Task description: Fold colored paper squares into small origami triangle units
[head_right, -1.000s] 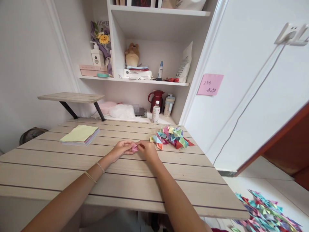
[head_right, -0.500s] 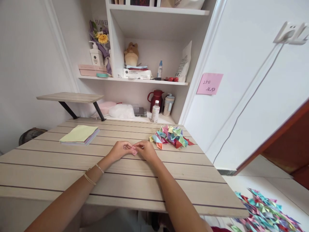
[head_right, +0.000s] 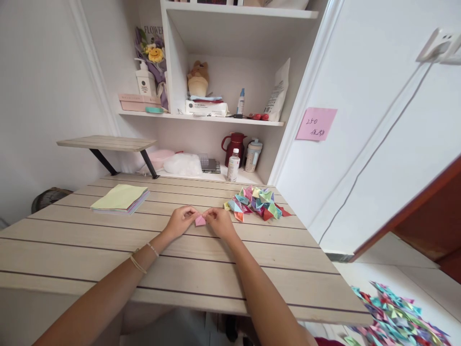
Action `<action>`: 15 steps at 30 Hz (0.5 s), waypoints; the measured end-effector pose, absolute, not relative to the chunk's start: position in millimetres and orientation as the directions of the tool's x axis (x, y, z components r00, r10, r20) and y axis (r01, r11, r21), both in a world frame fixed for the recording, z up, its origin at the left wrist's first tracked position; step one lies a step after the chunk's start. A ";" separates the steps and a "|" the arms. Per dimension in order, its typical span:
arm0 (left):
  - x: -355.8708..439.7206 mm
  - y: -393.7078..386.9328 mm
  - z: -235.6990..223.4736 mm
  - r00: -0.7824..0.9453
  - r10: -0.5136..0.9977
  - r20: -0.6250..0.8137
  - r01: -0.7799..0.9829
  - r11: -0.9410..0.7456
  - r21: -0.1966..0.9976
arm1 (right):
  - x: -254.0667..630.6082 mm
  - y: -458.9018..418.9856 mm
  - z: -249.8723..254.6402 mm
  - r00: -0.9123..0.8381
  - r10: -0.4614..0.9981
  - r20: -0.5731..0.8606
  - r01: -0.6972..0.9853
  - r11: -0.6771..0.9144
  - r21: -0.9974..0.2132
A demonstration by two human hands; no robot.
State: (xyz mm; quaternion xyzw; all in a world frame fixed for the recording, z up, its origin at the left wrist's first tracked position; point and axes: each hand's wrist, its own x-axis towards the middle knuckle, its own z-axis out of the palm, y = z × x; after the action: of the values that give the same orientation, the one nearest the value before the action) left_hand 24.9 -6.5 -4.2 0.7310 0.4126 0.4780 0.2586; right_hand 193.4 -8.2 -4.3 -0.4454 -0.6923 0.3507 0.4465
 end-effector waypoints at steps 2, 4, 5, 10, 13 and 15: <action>25.9 -6.5 -5.3 0.173 0.857 0.485 0.347 -0.514 0.784 | 190.5 -8.4 -6.4 -0.207 0.947 0.245 0.186 0.283 -0.941; 26.4 -6.1 -6.3 0.161 0.863 0.478 0.337 -0.504 0.796 | 188.7 -8.5 -7.5 -0.216 0.955 0.203 0.095 0.228 -0.969; 26.6 -5.8 -6.8 0.158 0.865 0.475 0.334 -0.500 0.799 | 188.4 -8.7 -7.4 -0.216 0.957 0.195 0.071 0.214 -0.974; 27.1 -5.1 -9.4 0.136 0.864 0.484 0.304 -0.501 0.810 | 190.1 -12.4 -2.5 -0.179 0.974 0.141 0.070 0.155 -0.985; 27.5 -5.4 -10.2 0.121 0.869 0.480 0.279 -0.493 0.824 | 190.1 -15.2 0.0 -0.161 0.979 0.125 0.075 0.138 -0.988; 27.6 -5.4 -10.0 0.100 0.874 0.476 0.262 -0.484 0.835 | 189.0 -16.3 0.6 -0.165 0.978 0.125 0.063 0.137 -0.989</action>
State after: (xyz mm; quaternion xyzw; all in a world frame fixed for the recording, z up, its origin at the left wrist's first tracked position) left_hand 27.6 -5.4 -10.0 0.6823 0.4163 0.5260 0.2907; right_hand 189.0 -16.3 0.6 -0.4422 -0.5886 0.4858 0.4711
